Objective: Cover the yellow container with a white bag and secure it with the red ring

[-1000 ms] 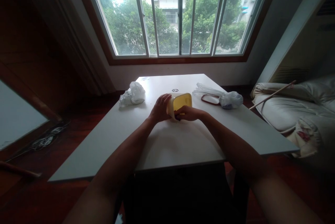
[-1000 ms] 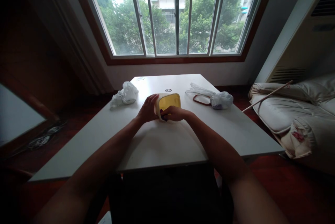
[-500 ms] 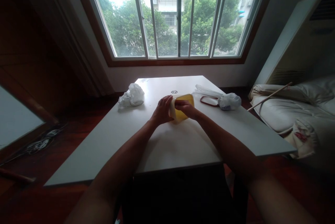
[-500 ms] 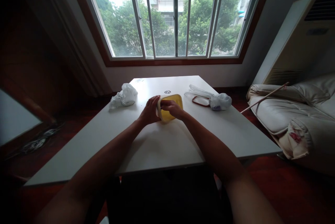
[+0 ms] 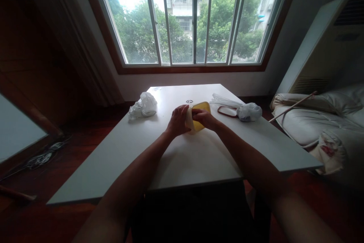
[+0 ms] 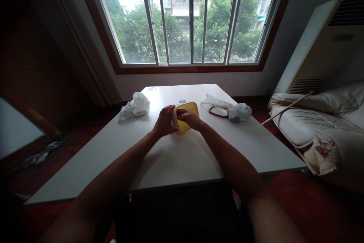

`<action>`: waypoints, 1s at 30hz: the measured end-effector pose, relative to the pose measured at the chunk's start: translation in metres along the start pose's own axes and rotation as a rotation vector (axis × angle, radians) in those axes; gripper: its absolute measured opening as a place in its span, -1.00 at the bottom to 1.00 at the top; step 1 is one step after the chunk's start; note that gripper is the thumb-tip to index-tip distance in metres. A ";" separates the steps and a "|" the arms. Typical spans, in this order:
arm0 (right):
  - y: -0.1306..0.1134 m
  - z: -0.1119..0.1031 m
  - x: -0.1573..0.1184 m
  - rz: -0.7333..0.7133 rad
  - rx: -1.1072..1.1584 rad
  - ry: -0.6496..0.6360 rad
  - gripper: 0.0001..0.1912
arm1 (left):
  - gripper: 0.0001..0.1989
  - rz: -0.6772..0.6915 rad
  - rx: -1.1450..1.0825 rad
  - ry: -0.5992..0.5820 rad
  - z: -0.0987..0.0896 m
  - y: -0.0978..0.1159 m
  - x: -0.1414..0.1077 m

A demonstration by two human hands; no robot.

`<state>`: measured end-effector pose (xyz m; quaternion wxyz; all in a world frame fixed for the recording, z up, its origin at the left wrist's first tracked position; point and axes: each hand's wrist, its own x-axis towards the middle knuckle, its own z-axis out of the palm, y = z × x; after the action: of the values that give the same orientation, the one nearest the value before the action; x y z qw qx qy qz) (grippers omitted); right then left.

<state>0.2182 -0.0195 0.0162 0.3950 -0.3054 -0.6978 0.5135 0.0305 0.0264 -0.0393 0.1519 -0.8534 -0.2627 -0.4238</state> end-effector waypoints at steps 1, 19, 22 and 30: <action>0.000 0.000 0.000 0.006 0.078 0.005 -0.60 | 0.06 -0.005 0.005 0.004 0.000 0.001 0.000; -0.012 -0.002 0.000 0.072 0.534 0.063 -0.61 | 0.12 -0.104 0.048 0.003 0.006 0.004 0.001; -0.008 -0.005 0.002 0.046 0.647 0.098 -0.66 | 0.13 -0.139 0.071 -0.010 0.004 0.006 0.002; 0.003 -0.022 0.007 0.093 0.731 0.415 -0.81 | 0.08 -0.088 0.094 -0.041 0.003 0.014 0.005</action>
<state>0.2340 -0.0027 0.0180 0.5860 -0.2732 -0.3610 0.6720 0.0429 0.0183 -0.0380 0.1677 -0.8414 -0.3228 -0.3996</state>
